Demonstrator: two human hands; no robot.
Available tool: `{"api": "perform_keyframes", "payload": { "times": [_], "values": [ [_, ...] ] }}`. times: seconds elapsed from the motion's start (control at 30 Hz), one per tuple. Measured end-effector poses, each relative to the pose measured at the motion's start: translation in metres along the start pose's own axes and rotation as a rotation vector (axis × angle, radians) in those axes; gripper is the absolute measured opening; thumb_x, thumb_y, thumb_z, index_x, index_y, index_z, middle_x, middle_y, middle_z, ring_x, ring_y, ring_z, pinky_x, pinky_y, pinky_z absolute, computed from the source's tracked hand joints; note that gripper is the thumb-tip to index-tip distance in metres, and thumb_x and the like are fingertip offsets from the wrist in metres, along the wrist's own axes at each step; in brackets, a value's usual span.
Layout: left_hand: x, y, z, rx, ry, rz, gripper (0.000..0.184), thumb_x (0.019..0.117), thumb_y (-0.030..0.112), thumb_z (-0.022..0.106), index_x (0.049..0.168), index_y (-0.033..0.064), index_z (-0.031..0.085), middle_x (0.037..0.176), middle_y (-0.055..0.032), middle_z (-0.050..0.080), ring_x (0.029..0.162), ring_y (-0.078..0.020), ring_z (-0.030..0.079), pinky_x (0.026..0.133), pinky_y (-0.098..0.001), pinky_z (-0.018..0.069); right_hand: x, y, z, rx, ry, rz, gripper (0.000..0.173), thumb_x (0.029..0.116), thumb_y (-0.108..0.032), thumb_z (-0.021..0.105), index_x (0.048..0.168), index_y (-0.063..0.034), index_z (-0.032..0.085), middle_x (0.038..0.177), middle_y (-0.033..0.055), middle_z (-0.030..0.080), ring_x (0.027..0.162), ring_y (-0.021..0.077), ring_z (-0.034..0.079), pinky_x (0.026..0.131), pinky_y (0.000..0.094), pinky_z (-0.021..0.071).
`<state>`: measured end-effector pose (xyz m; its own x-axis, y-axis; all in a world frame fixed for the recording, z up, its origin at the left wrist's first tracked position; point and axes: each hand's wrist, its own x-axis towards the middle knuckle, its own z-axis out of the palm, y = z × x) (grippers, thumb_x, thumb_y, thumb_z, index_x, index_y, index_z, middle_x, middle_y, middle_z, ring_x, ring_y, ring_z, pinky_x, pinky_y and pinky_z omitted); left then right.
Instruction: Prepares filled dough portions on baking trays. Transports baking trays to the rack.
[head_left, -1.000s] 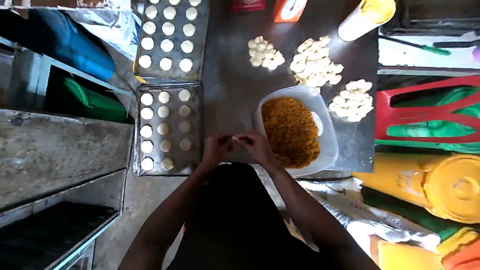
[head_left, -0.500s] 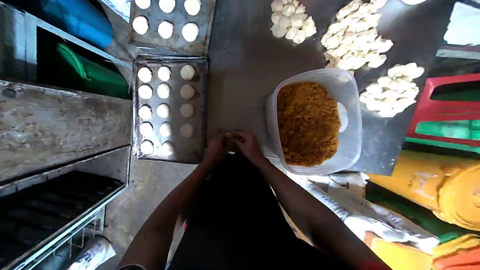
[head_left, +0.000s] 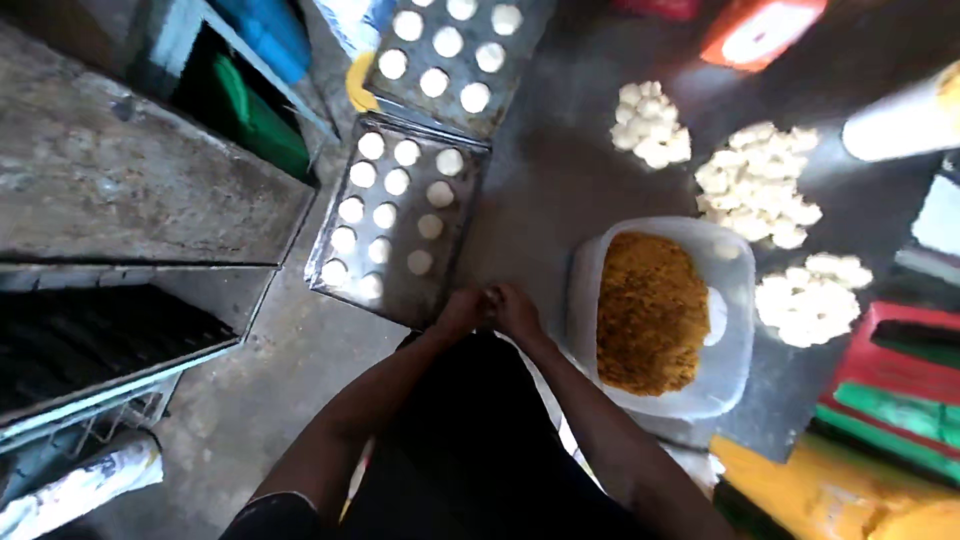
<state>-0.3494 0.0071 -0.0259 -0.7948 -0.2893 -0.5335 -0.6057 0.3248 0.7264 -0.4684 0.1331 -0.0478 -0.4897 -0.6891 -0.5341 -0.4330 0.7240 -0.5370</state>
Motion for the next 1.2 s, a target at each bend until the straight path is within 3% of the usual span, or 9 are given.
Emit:
{"api": "perform_keyframes", "payload": {
  "times": [0.13, 0.27, 0.43, 0.53, 0.67, 0.77, 0.9, 1.07, 1.2],
  "values": [
    [-0.087, -0.037, -0.044, -0.247, 0.182, -0.122, 0.034, 0.1042, 0.028, 0.057, 0.127, 0.0049, 0.067, 0.117, -0.0131, 0.071, 0.103, -0.0199, 0.071, 0.095, -0.0404, 0.0582, -0.026, -0.025, -0.013, 0.126, -0.114, 0.036, 0.042, 0.0907, -0.03, 0.076, 0.123, -0.0046, 0.068, 0.119, 0.019, 0.067, 0.107, 0.0328, 0.067, 0.095, 0.0543, 0.0552],
    [-0.144, -0.102, -0.058, -0.733, 0.436, -0.487, 0.03, 0.1056, 0.023, 0.056, 0.119, -0.0029, 0.065, 0.093, -0.0131, 0.071, 0.073, -0.019, 0.07, 0.07, -0.0372, 0.0618, -0.043, -0.089, -0.003, 0.158, -0.105, -0.291, 0.034, 0.099, -0.016, 0.061, 0.132, -0.0087, 0.065, 0.124, 0.0095, 0.071, 0.11, 0.0191, 0.069, 0.098, 0.0396, 0.0572],
    [-0.148, -0.144, -0.068, -1.193, 0.65, -0.636, 0.041, 0.1075, 0.025, 0.054, 0.136, -0.0048, 0.05, 0.106, -0.0205, 0.071, 0.088, -0.0267, 0.073, 0.079, -0.0398, 0.062, -0.009, -0.123, 0.063, -0.072, 0.127, -0.747, 0.034, 0.1009, -0.009, 0.056, 0.132, -0.0135, 0.07, 0.135, 0.0108, 0.067, 0.119, 0.0257, 0.068, 0.1, 0.0418, 0.0578],
    [-0.137, -0.151, -0.074, -1.235, 0.613, -0.546, 0.043, 0.105, 0.023, 0.059, 0.136, -0.0058, 0.05, 0.109, -0.0219, 0.07, 0.093, -0.0294, 0.074, 0.081, -0.0428, 0.0632, 0.009, -0.099, 0.103, -0.238, 0.144, -0.858, 0.045, 0.1053, -0.034, 0.056, 0.145, -0.013, 0.06, 0.154, 0.0102, 0.052, 0.146, 0.0284, 0.046, 0.12, 0.0468, 0.0401],
    [-0.128, -0.166, -0.068, -1.144, 0.599, -0.549, 0.046, 0.1012, 0.024, 0.066, 0.132, -0.0066, 0.054, 0.111, -0.0226, 0.069, 0.093, -0.0289, 0.073, 0.081, -0.0437, 0.0631, 0.005, -0.097, 0.099, -0.35, -0.007, -0.836, 0.055, 0.1086, -0.05, 0.038, 0.152, -0.0193, 0.052, 0.163, 0.0045, 0.041, 0.155, 0.0268, 0.03, 0.126, 0.0551, 0.0251],
    [-0.127, -0.162, -0.075, -1.141, 0.595, -0.553, 0.044, 0.1012, 0.024, 0.066, 0.132, -0.0058, 0.055, 0.112, -0.0225, 0.069, 0.095, -0.0291, 0.072, 0.082, -0.0446, 0.0623, 0.007, -0.114, 0.068, -0.221, -0.194, -0.718, 0.046, 0.1071, -0.043, 0.048, 0.145, -0.0206, 0.06, 0.162, 0.0016, 0.042, 0.154, 0.0205, 0.032, 0.127, 0.0459, 0.0263],
    [-0.133, -0.151, -0.071, -1.181, 0.604, -0.572, 0.047, 0.1046, 0.035, 0.06, 0.131, -0.0036, 0.058, 0.11, -0.0207, 0.072, 0.096, -0.0296, 0.073, 0.083, -0.0459, 0.0623, 0.031, -0.152, -0.018, 0.191, 0.012, -0.44, 0.037, 0.1056, -0.033, 0.056, 0.131, -0.0096, 0.07, 0.122, 0.0077, 0.072, 0.111, 0.0149, 0.069, 0.101, 0.0366, 0.056],
    [-0.126, -0.108, -0.046, -1.246, 0.695, -0.619, 0.046, 0.1064, 0.035, 0.056, 0.132, -0.003, 0.057, 0.11, -0.0206, 0.07, 0.092, -0.0281, 0.072, 0.082, -0.0442, 0.0616, 0.167, -0.144, -0.166, 0.708, 0.339, -0.192, 0.041, 0.106, -0.016, 0.056, 0.142, 0.0037, 0.052, 0.124, 0.0197, 0.068, 0.104, 0.0251, 0.071, 0.091, 0.0412, 0.0596],
    [-0.111, -0.08, -0.026, -1.323, 0.874, -0.658, 0.048, 0.1034, 0.038, 0.061, 0.13, -0.0022, 0.058, 0.11, -0.02, 0.07, 0.096, -0.0291, 0.071, 0.084, -0.047, 0.061, 0.292, -0.127, -0.236, 0.87, 0.378, 0.128, 0.048, 0.1058, -0.035, 0.058, 0.142, -0.0037, 0.051, 0.132, 0.0194, 0.06, 0.107, 0.0281, 0.067, 0.087, 0.0417, 0.0595]
  ]
}}
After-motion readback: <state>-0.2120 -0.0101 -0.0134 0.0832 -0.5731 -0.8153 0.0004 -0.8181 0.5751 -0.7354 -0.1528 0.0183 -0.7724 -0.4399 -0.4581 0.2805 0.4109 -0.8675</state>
